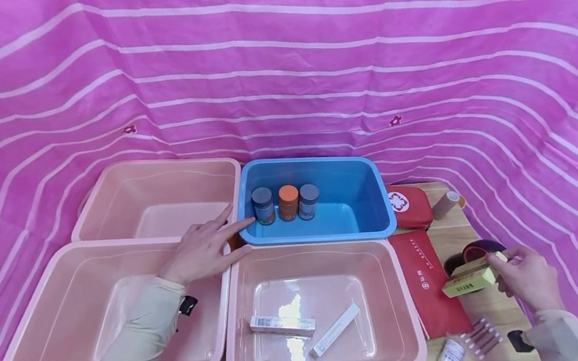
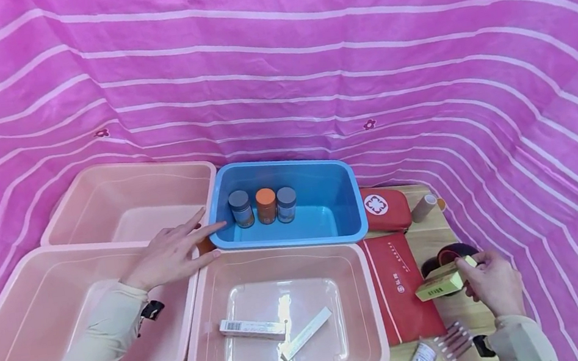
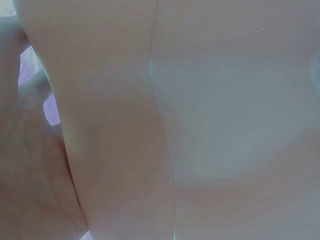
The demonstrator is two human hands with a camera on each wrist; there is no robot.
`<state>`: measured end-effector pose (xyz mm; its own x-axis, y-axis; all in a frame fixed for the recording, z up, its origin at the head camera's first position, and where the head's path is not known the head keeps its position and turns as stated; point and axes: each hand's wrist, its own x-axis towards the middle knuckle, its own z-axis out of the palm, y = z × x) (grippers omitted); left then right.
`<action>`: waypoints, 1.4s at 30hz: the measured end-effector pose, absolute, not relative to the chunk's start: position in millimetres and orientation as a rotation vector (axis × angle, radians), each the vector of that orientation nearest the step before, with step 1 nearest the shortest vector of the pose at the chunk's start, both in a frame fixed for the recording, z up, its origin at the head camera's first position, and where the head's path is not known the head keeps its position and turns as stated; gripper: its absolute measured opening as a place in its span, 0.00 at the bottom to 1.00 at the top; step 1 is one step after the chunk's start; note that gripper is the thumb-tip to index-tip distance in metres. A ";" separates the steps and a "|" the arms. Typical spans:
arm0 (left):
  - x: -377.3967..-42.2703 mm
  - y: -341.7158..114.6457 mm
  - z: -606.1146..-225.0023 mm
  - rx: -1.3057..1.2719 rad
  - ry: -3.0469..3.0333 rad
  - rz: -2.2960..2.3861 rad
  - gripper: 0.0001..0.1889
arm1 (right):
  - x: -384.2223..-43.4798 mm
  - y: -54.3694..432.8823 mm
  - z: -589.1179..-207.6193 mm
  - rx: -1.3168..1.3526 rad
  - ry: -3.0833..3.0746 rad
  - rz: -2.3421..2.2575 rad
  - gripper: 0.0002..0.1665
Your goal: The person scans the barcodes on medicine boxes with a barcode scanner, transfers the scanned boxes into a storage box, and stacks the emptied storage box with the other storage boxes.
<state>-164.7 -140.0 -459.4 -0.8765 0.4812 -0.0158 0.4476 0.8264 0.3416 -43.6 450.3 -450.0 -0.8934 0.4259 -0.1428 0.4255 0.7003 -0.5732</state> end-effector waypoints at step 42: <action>-164.2 -141.2 -460.6 0.720 2.892 0.515 0.37 | -120.7 281.6 -319.6 0.178 -2.672 1.137 0.18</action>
<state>-164.2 -141.2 -460.6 -0.8803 0.4734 -0.0311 0.4337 0.8294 0.3521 -120.7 281.6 -319.6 -0.9656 -0.0210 0.2592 -0.2013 0.6914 -0.6939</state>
